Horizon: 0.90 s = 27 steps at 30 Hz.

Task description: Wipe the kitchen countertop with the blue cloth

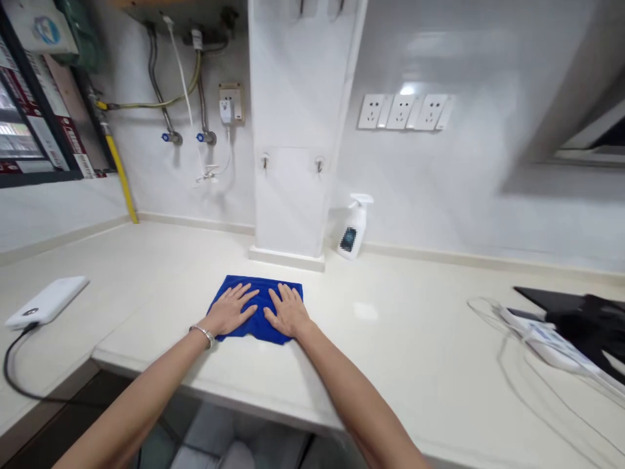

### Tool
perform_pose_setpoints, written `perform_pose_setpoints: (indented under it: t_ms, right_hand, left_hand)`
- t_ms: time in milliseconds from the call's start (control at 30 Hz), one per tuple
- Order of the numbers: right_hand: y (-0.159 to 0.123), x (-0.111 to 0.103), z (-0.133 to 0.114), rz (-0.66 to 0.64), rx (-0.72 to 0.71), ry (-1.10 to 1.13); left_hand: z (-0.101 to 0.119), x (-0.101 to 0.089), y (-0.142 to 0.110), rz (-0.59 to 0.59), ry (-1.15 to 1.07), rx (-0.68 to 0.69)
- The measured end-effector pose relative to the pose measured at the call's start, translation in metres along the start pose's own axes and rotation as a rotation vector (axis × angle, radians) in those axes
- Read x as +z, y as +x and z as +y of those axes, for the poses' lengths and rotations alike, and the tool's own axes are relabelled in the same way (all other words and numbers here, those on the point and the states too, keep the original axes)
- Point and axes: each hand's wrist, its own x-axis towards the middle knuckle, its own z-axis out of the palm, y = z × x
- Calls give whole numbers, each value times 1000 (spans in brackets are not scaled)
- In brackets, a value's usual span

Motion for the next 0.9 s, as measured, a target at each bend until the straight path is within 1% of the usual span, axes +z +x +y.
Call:
perform_pose_setpoints:
  t_ms: [167, 267, 367, 433, 567, 633, 700, 767, 833, 900]
  right_hand:
    - [-81, -4, -5, 33, -34, 26]
    - [-121, -5, 1, 69, -70, 30]
    - [-154, -7, 15, 100, -93, 33]
    - [-176, -7, 27, 122, -89, 19]
    - [-222, 4, 55, 197, -74, -64]
    - [-243, 12, 67, 263, -93, -119]
    - [-259, 17, 76, 325, -120, -176]
    - [-269, 18, 79, 370, -145, -228]
    - [-273, 15, 76, 393, -167, -272]
    - [-271, 13, 67, 399, -197, -307]
  left_hand:
    - [48, 0, -59, -9, 43, 52]
    - [76, -2, -84, -25, 71, 89]
    - [107, 0, -97, -21, 74, 107]
    - [131, 5, -104, 11, 51, 117]
    - [181, 26, -114, 134, -44, 164]
    - [199, 38, -118, 212, -99, 187]
    - [208, 47, -121, 272, -140, 211]
    - [208, 53, -124, 305, -153, 256]
    - [199, 57, -127, 327, -130, 332]
    - [183, 58, -129, 362, -69, 417]
